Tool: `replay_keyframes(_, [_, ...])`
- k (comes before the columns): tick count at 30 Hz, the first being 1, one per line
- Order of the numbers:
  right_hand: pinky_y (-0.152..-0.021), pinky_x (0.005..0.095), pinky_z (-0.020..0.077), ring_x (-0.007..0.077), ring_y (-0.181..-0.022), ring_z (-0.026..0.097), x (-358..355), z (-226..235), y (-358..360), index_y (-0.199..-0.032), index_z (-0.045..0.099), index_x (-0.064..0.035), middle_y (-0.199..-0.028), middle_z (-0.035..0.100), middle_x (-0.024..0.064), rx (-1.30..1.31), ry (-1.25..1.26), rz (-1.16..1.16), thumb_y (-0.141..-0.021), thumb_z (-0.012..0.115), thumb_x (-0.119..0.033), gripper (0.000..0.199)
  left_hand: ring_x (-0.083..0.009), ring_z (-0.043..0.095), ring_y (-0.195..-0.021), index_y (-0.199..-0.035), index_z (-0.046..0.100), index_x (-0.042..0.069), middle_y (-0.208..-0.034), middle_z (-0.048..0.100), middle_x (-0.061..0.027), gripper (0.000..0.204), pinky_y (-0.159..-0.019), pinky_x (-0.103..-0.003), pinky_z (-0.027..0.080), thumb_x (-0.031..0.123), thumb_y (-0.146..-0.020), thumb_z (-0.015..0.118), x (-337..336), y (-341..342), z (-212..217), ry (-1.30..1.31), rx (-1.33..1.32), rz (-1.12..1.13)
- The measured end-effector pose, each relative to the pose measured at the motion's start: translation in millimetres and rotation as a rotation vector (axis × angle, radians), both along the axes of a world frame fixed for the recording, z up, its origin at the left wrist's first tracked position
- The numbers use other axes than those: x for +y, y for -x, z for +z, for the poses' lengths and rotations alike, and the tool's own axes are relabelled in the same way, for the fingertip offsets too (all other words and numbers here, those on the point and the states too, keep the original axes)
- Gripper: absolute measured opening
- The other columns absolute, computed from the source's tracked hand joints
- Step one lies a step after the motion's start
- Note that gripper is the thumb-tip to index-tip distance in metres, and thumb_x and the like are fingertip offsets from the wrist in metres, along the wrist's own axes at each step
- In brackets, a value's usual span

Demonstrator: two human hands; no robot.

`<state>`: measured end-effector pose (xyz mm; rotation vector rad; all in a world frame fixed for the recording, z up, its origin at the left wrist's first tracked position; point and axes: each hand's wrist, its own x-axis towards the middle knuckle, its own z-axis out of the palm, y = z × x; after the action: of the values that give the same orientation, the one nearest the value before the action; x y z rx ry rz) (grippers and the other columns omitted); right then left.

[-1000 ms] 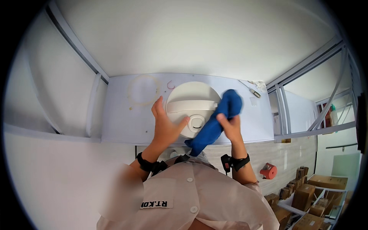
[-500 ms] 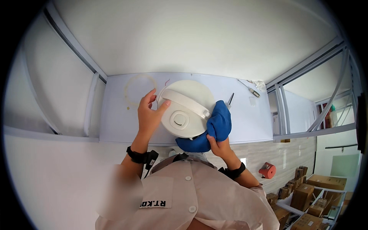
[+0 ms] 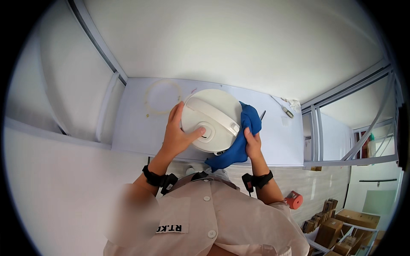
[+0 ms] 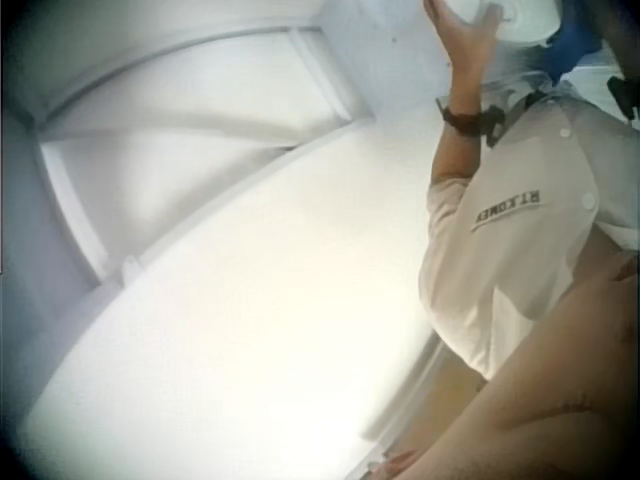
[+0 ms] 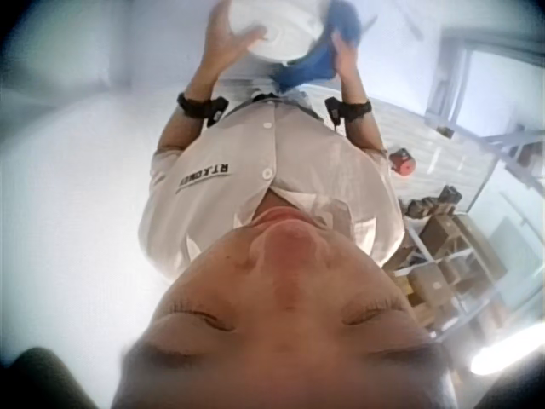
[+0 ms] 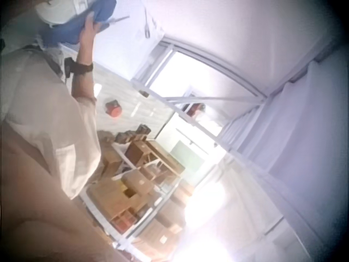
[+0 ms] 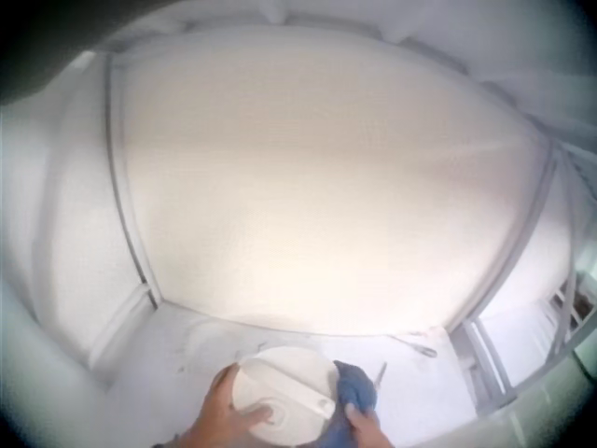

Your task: The person assembles a white appliance by screwing a small component into a circular base, wiping the base with a blue cloth, and then using a screwdriver to tighten screws on the base.

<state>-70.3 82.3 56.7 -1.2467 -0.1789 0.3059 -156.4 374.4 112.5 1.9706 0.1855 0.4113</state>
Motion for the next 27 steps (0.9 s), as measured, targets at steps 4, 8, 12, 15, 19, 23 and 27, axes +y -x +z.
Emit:
replay_keyframes(4, [-0.119, 0.0339, 0.0389, 0.0209, -0.142, 0.051, -8, 22, -41, -0.161, 0.043, -0.0021, -0.157, 0.055, 0.0098, 0.273, 0.131, 0.018, -0.107, 0.068, -0.037, 0.069, -0.0389, 0.042, -0.151, -0.162, 0.034, -0.005, -0.164, 0.038, -0.0273, 0.111, -0.122, -0.045, 0.040, 0.036, -0.079, 0.093, 2, -2, 4, 0.010, 0.023, -0.046])
replay_keyframes(8, [-0.118, 0.0363, 0.0416, 0.0219, -0.139, 0.053, -3, 18, -40, -0.160, 0.044, -0.0003, -0.154, 0.057, 0.0110, -0.082, 0.116, 0.085, -0.103, 0.075, -0.031, 0.072, -0.0368, 0.042, -0.152, -0.164, 0.033, -0.003, -0.165, 0.039, -0.0252, 0.107, -0.123, -0.045, 0.040, 0.031, -0.081, 0.092, 13, -11, -2, 0.092, 0.044, -0.129])
replay_keyframes(12, [-0.119, 0.0392, 0.0389, 0.0254, -0.140, 0.052, 4, 28, 9, -0.155, 0.049, 0.0031, -0.153, 0.057, 0.0153, -0.338, 0.259, 0.088, -0.102, 0.076, -0.025, 0.066, -0.0334, 0.045, -0.151, -0.165, 0.035, 0.000, -0.162, 0.047, -0.0217, 0.099, -0.122, -0.044, 0.040, 0.022, -0.085, 0.089, 28, -23, -7, 0.321, 0.077, -0.221])
replay_keyframes(15, [-0.114, 0.0447, 0.0419, 0.0342, -0.132, 0.057, 3, 30, 40, -0.143, 0.059, 0.0044, -0.144, 0.061, 0.0203, -0.499, 0.382, 0.025, -0.102, 0.072, -0.021, 0.050, -0.0285, 0.055, -0.141, -0.156, 0.050, 0.003, -0.153, 0.057, -0.0162, 0.078, -0.118, -0.041, 0.044, 0.019, -0.088, 0.086, 27, -36, -31, 0.355, -0.071, -0.038])
replay_keyframes(19, [-0.108, 0.0501, 0.0442, 0.0431, -0.120, 0.060, 12, 48, 58, -0.130, 0.066, 0.0037, -0.133, 0.064, 0.0234, -0.706, 0.566, -0.135, -0.101, 0.069, -0.017, 0.036, -0.0232, 0.063, -0.122, -0.135, 0.063, 0.005, -0.136, 0.063, -0.0100, 0.051, -0.110, -0.039, 0.049, 0.019, -0.091, 0.083, 23, -32, -36, 0.342, 0.094, 0.204])
replay_keyframes(23, [-0.110, 0.0546, 0.0443, 0.0465, -0.119, 0.060, 10, 60, 52, -0.123, 0.070, 0.0010, -0.130, 0.065, 0.0238, -0.983, 0.695, -0.037, -0.097, 0.074, -0.022, 0.035, -0.0238, 0.062, -0.119, -0.132, 0.063, 0.004, -0.131, 0.062, -0.0099, 0.045, -0.107, -0.040, 0.049, 0.020, -0.093, 0.079, 18, -9, -22, 0.251, 0.002, 0.053])
replay_keyframes(27, [-0.121, 0.0569, 0.0395, 0.0482, -0.121, 0.063, 0, 78, 35, -0.122, 0.072, 0.0004, -0.123, 0.069, 0.0254, -1.184, 0.792, 0.196, -0.094, 0.076, -0.031, 0.042, -0.0293, 0.054, -0.134, -0.147, 0.053, 0.003, -0.149, 0.051, -0.0152, 0.059, -0.114, -0.042, 0.044, 0.018, -0.095, 0.075, 0, 8, 2, 0.134, -0.056, -0.040])
